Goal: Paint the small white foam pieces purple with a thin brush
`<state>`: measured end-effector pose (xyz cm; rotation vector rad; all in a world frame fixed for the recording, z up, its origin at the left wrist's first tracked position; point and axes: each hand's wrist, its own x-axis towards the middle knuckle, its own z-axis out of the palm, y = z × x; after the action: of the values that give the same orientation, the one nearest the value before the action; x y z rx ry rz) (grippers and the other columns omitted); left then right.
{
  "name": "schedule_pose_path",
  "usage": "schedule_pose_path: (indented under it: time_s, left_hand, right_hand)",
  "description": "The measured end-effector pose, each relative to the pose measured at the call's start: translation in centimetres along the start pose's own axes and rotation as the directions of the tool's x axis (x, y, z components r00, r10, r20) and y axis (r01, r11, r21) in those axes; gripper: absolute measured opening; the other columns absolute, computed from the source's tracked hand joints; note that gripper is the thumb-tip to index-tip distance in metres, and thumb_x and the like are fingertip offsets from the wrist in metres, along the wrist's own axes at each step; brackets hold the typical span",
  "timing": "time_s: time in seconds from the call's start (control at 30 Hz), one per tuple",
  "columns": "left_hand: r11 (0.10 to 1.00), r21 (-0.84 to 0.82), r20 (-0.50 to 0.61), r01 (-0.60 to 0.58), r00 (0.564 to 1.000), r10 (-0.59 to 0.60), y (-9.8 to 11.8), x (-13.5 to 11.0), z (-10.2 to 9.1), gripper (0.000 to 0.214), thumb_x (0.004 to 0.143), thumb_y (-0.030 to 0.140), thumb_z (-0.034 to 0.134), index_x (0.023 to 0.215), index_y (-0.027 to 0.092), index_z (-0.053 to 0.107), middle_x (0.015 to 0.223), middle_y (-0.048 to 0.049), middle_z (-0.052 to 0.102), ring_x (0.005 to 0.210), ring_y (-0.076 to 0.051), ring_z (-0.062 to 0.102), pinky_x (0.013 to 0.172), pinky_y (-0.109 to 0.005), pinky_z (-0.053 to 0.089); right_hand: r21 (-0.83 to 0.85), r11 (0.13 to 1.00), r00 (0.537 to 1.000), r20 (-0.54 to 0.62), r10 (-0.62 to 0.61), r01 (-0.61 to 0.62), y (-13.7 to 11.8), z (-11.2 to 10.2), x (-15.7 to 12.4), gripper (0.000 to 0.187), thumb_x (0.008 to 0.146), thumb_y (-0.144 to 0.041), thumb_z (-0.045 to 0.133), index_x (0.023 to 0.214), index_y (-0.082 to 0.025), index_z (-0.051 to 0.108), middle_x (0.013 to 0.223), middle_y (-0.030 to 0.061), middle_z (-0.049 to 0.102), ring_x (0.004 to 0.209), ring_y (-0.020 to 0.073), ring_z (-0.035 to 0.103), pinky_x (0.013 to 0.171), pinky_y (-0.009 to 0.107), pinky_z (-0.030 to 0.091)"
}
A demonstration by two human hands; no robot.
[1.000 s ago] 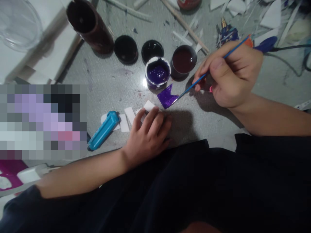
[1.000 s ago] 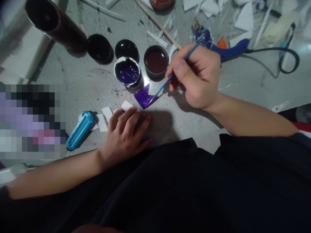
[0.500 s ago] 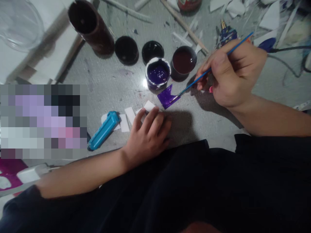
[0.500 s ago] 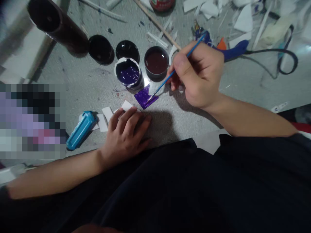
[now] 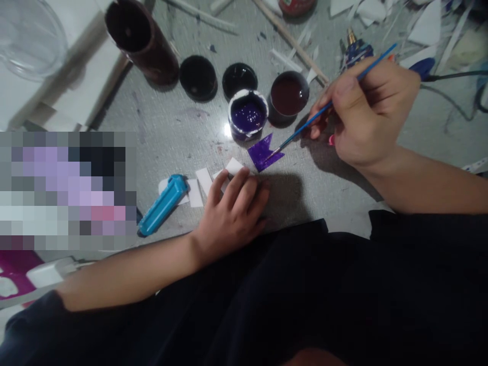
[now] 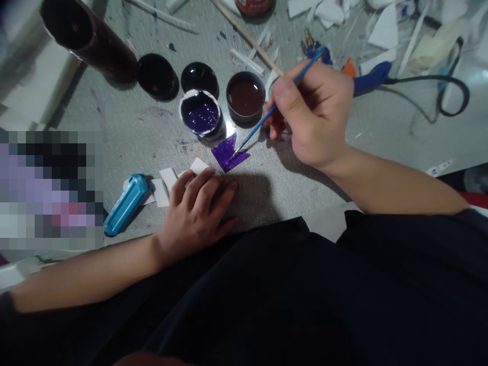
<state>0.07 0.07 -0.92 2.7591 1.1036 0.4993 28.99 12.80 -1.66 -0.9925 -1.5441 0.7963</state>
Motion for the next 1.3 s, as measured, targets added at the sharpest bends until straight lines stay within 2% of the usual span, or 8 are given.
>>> schedule_pose_path:
  time_s: [0.17, 0.3, 0.4, 0.6, 0.8, 0.97, 1.17, 1.3]
  left_hand:
    - [1.0, -0.009, 0.006, 0.002, 1.0, -0.002, -0.05, -0.09, 0.04, 0.053, 0.116, 0.044, 0.068, 0.156, 0.01, 0.074, 0.148, -0.0218, 0.081, 0.152, -0.042, 0.072, 0.135, -0.062, 0.052]
    - [0.998, -0.049, 0.036, 0.027, 0.999, -0.025, -0.06, -0.29, 0.08, 0.057, 0.114, 0.045, 0.072, 0.16, 0.013, 0.074, 0.152, -0.0217, 0.08, 0.155, -0.044, 0.07, 0.136, -0.064, 0.051]
    - [0.996, -0.074, 0.064, 0.047, 0.997, -0.042, -0.05, -0.44, 0.08, 0.06, 0.112, 0.044, 0.074, 0.164, 0.016, 0.072, 0.155, -0.0214, 0.079, 0.158, -0.045, 0.069, 0.137, -0.065, 0.05]
    - [0.998, -0.048, 0.04, 0.043, 0.998, -0.041, 0.02, -0.48, 0.25, 0.064, 0.114, 0.048, 0.073, 0.166, 0.012, 0.069, 0.155, -0.0222, 0.079, 0.158, -0.044, 0.07, 0.14, -0.061, 0.047]
    - [0.997, -0.055, 0.047, 0.049, 0.998, -0.046, -0.1, -0.57, 0.39, 0.068, 0.115, 0.05, 0.07, 0.17, 0.009, 0.067, 0.156, -0.0232, 0.079, 0.157, -0.044, 0.069, 0.141, -0.062, 0.045]
    - [0.998, -0.04, 0.026, 0.04, 0.999, -0.039, -0.09, -0.62, 0.46, 0.067, 0.115, 0.05, 0.068, 0.166, 0.006, 0.07, 0.152, -0.0244, 0.08, 0.155, -0.044, 0.07, 0.141, -0.062, 0.046]
    - [0.997, -0.057, 0.052, 0.056, 0.997, -0.053, -0.01, -0.61, 0.38, 0.068, 0.115, 0.049, 0.069, 0.168, 0.008, 0.07, 0.154, -0.024, 0.079, 0.156, -0.045, 0.07, 0.142, -0.063, 0.046]
    - [0.995, -0.072, 0.057, 0.062, 0.997, -0.058, -0.07, -0.63, 0.38, 0.069, 0.115, 0.05, 0.069, 0.171, 0.01, 0.068, 0.156, -0.0234, 0.079, 0.157, -0.046, 0.07, 0.142, -0.064, 0.046]
  right_hand:
    - [-0.072, 0.997, 0.998, 0.052, -0.032, 0.036, 0.06, -0.08, -0.18, 0.043, 0.118, -0.051, 0.078, 0.095, -0.015, 0.083, 0.079, -0.0026, 0.087, 0.055, 0.0048, 0.075, 0.049, 0.016, 0.052]
    - [-0.087, 0.995, 0.998, 0.043, -0.051, 0.055, 0.17, -0.22, -0.15, 0.042, 0.118, -0.051, 0.078, 0.096, -0.015, 0.084, 0.079, -0.0028, 0.087, 0.055, 0.0041, 0.075, 0.049, 0.016, 0.049]
    - [-0.044, 0.998, 0.999, 0.033, -0.035, 0.036, 0.04, -0.09, -0.04, 0.044, 0.116, -0.054, 0.08, 0.095, -0.016, 0.084, 0.076, -0.0027, 0.085, 0.053, 0.0053, 0.074, 0.047, 0.018, 0.049]
    - [0.069, 0.998, 0.999, -0.041, 0.011, -0.009, 0.06, 0.42, 0.01, 0.045, 0.112, -0.056, 0.086, 0.09, -0.016, 0.083, 0.072, -0.0009, 0.082, 0.05, 0.0059, 0.07, 0.043, 0.02, 0.046]
    - [-0.023, 0.998, 0.997, 0.045, 0.057, -0.056, 0.19, -0.17, -0.18, 0.051, 0.112, -0.064, 0.082, 0.093, -0.016, 0.082, 0.077, -0.0005, 0.085, 0.053, 0.0067, 0.073, 0.048, 0.022, 0.048]
    - [-0.081, 0.995, 0.995, 0.068, 0.071, -0.065, -0.26, -0.21, -0.13, 0.054, 0.114, -0.067, 0.077, 0.093, -0.017, 0.079, 0.079, -0.0021, 0.085, 0.055, 0.0059, 0.075, 0.05, 0.021, 0.05]
    - [-0.038, 0.998, 0.999, -0.002, 0.04, -0.04, -0.27, 0.41, 0.0, 0.057, 0.111, -0.068, 0.081, 0.087, -0.017, 0.078, 0.074, 0.0003, 0.082, 0.051, 0.0069, 0.071, 0.044, 0.021, 0.046]
    - [-0.004, 0.999, 0.998, -0.036, 0.043, -0.043, -0.2, 0.55, 0.03, 0.056, 0.11, -0.069, 0.082, 0.087, -0.018, 0.08, 0.073, 0.0006, 0.081, 0.051, 0.0078, 0.071, 0.045, 0.022, 0.046]
